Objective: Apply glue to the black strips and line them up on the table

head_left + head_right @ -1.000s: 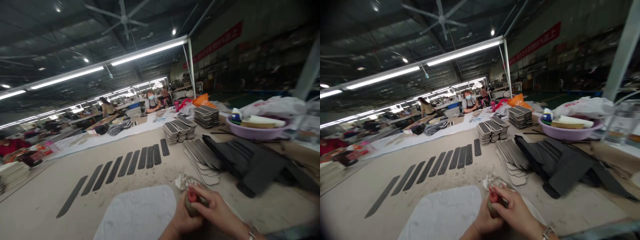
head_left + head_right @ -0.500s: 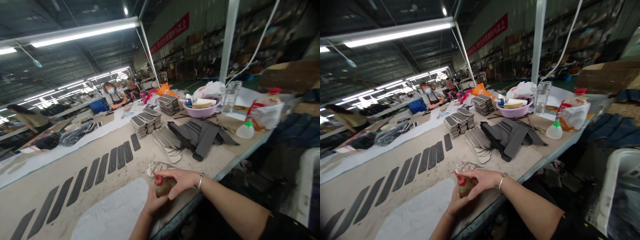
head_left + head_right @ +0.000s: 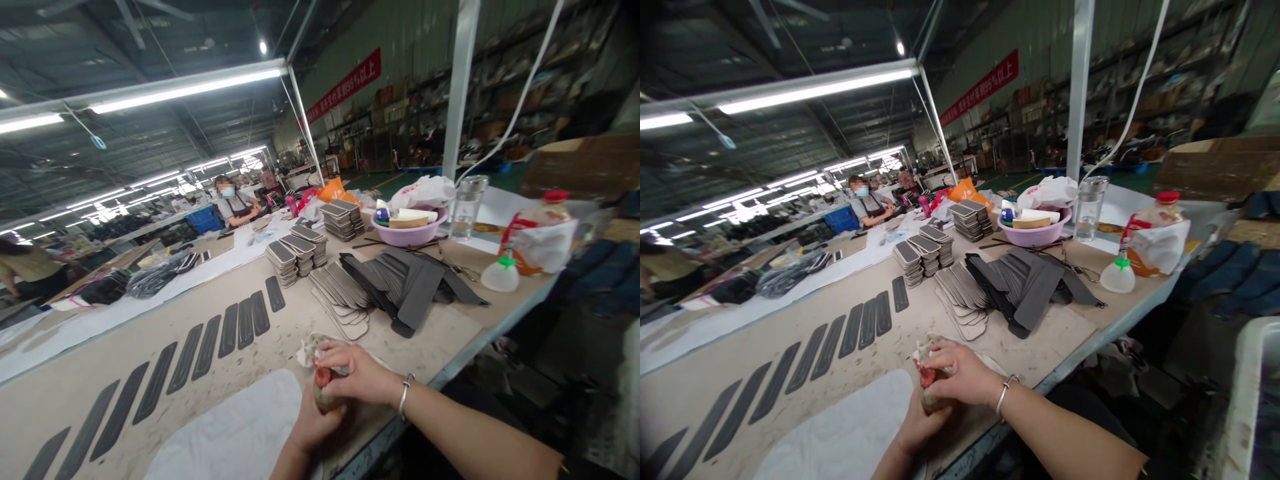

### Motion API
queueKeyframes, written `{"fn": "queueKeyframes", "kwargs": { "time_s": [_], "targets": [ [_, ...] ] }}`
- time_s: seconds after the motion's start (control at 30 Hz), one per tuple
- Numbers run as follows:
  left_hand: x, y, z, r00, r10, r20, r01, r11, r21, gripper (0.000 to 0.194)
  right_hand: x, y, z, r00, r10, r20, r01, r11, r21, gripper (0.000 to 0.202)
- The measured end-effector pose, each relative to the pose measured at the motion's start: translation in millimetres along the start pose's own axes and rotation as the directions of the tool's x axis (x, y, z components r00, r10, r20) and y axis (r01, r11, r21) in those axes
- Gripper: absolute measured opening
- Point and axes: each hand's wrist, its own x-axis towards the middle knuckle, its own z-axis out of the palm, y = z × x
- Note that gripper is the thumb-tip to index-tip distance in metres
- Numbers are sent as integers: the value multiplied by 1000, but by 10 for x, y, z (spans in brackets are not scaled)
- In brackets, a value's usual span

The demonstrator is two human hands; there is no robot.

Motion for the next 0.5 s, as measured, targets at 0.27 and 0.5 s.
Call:
{"fn": "queueKeyframes", "kwargs": {
  "time_s": [0.27, 0.5],
  "targets": [
    [-3, 87, 77, 979, -2, -202, 20, 996, 87, 38, -16, -92, 343, 945, -3, -326, -94, 955, -281, 19],
    [-18, 106, 21, 1000, -7, -10, 8, 996, 91, 45, -84, 92, -48, 959, 276, 61, -279, 959, 50, 109]
  ]
}}
